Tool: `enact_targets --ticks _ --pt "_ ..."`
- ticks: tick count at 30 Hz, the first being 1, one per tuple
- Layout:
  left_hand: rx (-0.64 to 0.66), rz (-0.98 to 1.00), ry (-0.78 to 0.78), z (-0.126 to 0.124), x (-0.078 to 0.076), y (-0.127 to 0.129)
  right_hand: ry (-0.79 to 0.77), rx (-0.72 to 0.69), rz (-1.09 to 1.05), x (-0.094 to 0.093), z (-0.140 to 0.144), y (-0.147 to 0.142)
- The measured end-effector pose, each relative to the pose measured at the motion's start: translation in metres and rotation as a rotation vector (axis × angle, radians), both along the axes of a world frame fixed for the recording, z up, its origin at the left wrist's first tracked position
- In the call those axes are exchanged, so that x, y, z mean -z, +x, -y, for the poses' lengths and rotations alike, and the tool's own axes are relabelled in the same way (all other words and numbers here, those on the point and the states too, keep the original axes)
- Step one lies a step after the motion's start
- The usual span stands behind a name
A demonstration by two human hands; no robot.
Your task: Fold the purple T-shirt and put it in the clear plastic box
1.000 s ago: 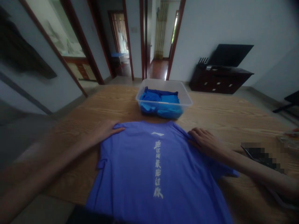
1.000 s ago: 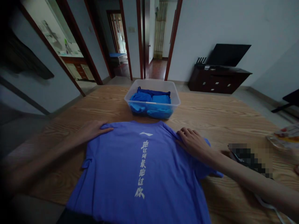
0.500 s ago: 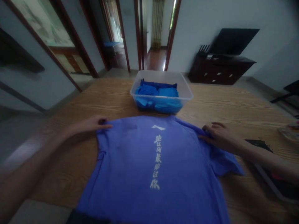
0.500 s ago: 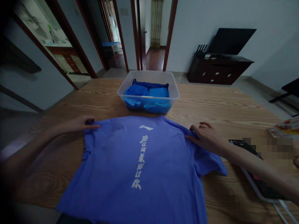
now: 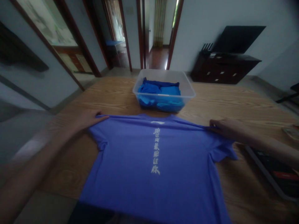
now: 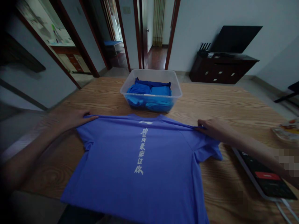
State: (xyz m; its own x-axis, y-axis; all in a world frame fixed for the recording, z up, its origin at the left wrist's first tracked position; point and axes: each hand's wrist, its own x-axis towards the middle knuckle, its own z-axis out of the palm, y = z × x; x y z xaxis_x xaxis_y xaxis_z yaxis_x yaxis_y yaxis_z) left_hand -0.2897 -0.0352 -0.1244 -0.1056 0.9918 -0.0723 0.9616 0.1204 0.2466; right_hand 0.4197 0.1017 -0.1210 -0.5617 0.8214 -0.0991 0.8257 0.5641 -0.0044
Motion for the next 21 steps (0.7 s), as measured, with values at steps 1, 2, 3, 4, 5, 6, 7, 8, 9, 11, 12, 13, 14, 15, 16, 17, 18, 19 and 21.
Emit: enact_targets --ticks 1,2,3,4,5,6,7,8,9,11,12,13,14,15,16,17,18,19,21 --pt "0.0 -0.03 0.005 0.002 0.003 -0.001 0.011 0.005 0.004 0.003 0.003 0.003" --pt "0.013 -0.047 0.016 0.003 0.006 0.001 0.025 0.003 0.0 0.007 0.006 0.003" --pt "0.034 -0.051 0.04 0.004 0.009 0.005 0.04 -0.007 -0.01 0.01 0.01 0.002" --pt "0.057 -0.042 0.077 0.004 0.013 0.012 0.054 -0.025 -0.025 0.014 0.014 -0.003" --pt "0.079 -0.028 0.123 0.003 0.016 0.022 0.064 -0.049 -0.043 0.018 0.017 -0.012" --pt "0.097 -0.007 0.172 -0.001 0.02 0.036 0.069 -0.075 -0.064 0.021 0.019 -0.024" --pt "0.109 0.015 0.222 -0.006 0.023 0.053 0.069 -0.095 -0.089 0.025 0.019 -0.039" --pt "0.131 0.051 0.248 -0.013 0.026 0.071 0.067 -0.107 -0.114 0.028 0.018 -0.057" --pt "0.163 0.091 0.26 -0.022 0.028 0.09 0.065 -0.105 -0.144 0.031 0.015 -0.075" --pt "0.211 0.149 0.245 -0.043 0.033 0.122 0.07 -0.071 -0.195 0.036 0.005 -0.108" --pt "0.23 0.185 0.216 -0.055 0.034 0.134 0.071 -0.049 -0.214 0.039 -0.002 -0.121" --pt "0.243 0.228 0.172 -0.066 0.036 0.142 0.069 -0.031 -0.229 0.042 -0.01 -0.13" --pt "0.257 0.264 0.125 -0.077 0.037 0.147 0.06 -0.02 -0.242 0.044 -0.017 -0.135" --pt "0.276 0.294 0.08 -0.087 0.038 0.149 0.045 -0.012 -0.255 0.047 -0.023 -0.138" --pt "0.292 0.313 0.048 -0.095 0.039 0.149 0.028 -0.006 -0.269 0.051 -0.029 -0.138" --pt "0.306 0.318 0.036 -0.101 0.04 0.147 0.017 0.004 -0.285 0.054 -0.034 -0.136" --pt "0.312 0.315 0.046 -0.105 0.041 0.146 0.015 0.017 -0.303 0.057 -0.039 -0.134" --pt "0.306 0.309 0.071 -0.108 0.043 0.144 0.02 0.033 -0.321 0.06 -0.043 -0.132" --pt "0.27 0.294 0.143 -0.11 0.046 0.141 0.046 0.056 -0.358 0.065 -0.049 -0.13"
